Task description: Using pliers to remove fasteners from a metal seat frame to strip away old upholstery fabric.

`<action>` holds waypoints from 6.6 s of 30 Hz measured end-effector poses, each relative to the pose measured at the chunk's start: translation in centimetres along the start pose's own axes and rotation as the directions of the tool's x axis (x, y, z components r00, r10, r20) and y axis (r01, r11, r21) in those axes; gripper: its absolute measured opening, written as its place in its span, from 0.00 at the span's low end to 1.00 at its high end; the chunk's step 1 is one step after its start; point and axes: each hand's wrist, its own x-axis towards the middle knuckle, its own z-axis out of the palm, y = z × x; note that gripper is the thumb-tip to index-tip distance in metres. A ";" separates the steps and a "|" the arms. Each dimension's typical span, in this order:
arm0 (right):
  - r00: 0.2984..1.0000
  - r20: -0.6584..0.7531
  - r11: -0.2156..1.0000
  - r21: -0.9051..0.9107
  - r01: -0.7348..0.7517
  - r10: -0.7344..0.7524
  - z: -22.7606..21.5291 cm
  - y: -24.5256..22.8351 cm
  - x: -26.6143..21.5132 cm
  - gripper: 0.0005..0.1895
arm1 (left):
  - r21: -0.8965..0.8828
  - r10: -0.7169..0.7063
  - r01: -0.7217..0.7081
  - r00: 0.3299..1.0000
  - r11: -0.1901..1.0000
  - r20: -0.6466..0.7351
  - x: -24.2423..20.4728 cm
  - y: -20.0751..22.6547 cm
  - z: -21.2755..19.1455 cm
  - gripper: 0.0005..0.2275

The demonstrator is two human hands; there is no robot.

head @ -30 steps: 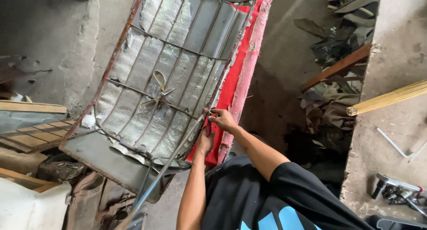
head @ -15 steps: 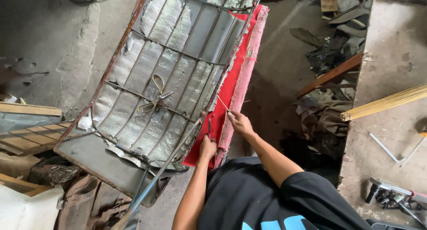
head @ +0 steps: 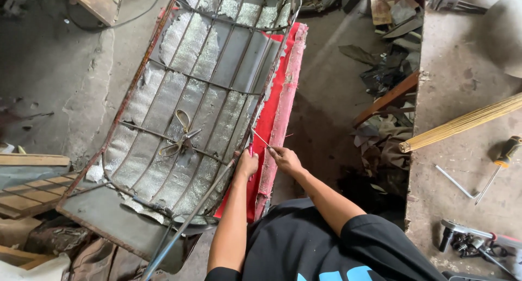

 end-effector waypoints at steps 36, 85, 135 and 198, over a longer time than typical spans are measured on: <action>0.998 -0.022 0.998 -0.017 -0.065 0.064 -8.2 1.8 -3.3 0.23 | -0.054 -0.002 -0.003 0.996 0.999 -0.094 8.1 3.3 3.7 0.15; 0.998 0.030 0.998 -0.019 -0.053 0.054 -12.4 0.6 -4.2 0.22 | 0.933 0.530 0.065 0.808 0.355 -0.258 10.1 9.7 0.0 0.14; 0.994 -0.019 0.993 0.043 -0.110 0.111 -12.5 0.5 -7.2 0.21 | 0.734 -0.033 0.026 0.999 0.679 -0.004 7.7 15.6 -2.7 0.25; 0.996 -0.022 0.950 0.305 -0.072 0.083 -7.1 -3.4 10.4 0.36 | -0.025 -0.031 0.037 0.978 0.999 0.208 -1.6 12.5 -1.5 0.22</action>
